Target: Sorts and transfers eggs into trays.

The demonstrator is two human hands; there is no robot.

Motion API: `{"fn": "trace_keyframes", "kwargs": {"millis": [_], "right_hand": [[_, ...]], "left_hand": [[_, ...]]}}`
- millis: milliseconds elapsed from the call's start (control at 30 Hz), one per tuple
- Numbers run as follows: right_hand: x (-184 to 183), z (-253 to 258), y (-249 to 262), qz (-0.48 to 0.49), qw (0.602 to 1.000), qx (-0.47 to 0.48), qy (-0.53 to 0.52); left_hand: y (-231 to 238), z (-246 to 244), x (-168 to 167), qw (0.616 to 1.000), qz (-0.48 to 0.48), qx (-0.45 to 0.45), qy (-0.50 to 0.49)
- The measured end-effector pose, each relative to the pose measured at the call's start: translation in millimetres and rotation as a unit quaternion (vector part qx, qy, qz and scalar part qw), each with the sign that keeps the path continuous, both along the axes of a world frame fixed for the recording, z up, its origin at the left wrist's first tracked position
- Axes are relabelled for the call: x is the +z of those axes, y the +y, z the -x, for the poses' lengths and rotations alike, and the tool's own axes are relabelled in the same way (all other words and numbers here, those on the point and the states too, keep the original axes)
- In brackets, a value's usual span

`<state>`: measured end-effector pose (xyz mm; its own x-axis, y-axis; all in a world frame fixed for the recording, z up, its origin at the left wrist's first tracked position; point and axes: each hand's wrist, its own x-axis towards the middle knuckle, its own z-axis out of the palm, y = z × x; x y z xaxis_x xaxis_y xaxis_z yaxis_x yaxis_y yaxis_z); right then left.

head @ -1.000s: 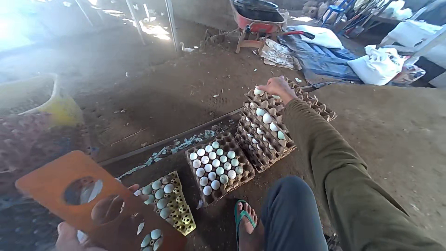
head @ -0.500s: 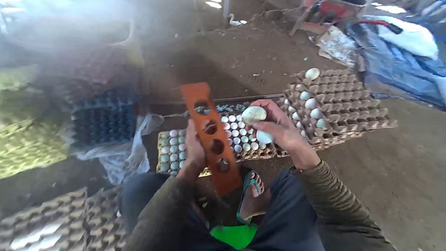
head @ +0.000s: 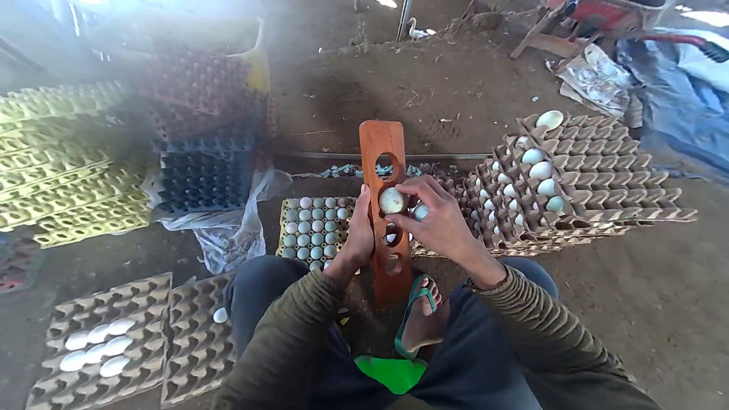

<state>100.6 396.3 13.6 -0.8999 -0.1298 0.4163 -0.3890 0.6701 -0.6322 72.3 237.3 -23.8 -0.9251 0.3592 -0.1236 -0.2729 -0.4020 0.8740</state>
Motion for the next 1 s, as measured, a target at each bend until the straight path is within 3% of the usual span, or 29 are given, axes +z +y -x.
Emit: {"fn": "trace_keyframes", "kwargs": {"millis": [333, 433, 500, 567, 700, 767, 867, 1000], "right_hand": [[-11.2, 3.3, 4.8, -0.039, 0.997, -0.003, 0.067], [-10.0, -0.1, 8.0, -0.034, 0.999, -0.012, 0.030], [-1.6, -3.3, 14.3, 0.063, 0.996, -0.010, -0.065], [7.8, -3.3, 27.7, 0.214, 0.964, 0.017, -0.159], [13.6, -7.5, 55.2, 0.482, 0.831, 0.105, -0.258], [13.3, -11.2, 68.6, 0.529, 0.794, 0.144, -0.263], [12.3, -15.8, 89.0, 0.558, 0.770, 0.180, -0.251], [25.4, -20.7, 127.7, 0.568, 0.790, 0.105, -0.204]], "left_hand": [[-3.1, 0.4, 1.3, 0.998, 0.040, -0.024, 0.050], [2.2, -1.8, 2.8, 0.999, 0.028, -0.022, 0.017], [5.9, -2.5, 3.8, 0.999, 0.025, -0.024, 0.008], [7.8, -0.1, 3.8, 0.999, 0.011, -0.031, -0.001], [11.2, 7.0, -0.7, 0.998, -0.023, -0.046, -0.024], [12.2, 12.0, -8.0, 0.998, -0.037, -0.051, -0.006], [12.2, 16.1, -12.2, 0.997, -0.041, -0.060, 0.003], [8.6, 21.1, -14.3, 0.997, -0.050, -0.056, 0.005]]}}
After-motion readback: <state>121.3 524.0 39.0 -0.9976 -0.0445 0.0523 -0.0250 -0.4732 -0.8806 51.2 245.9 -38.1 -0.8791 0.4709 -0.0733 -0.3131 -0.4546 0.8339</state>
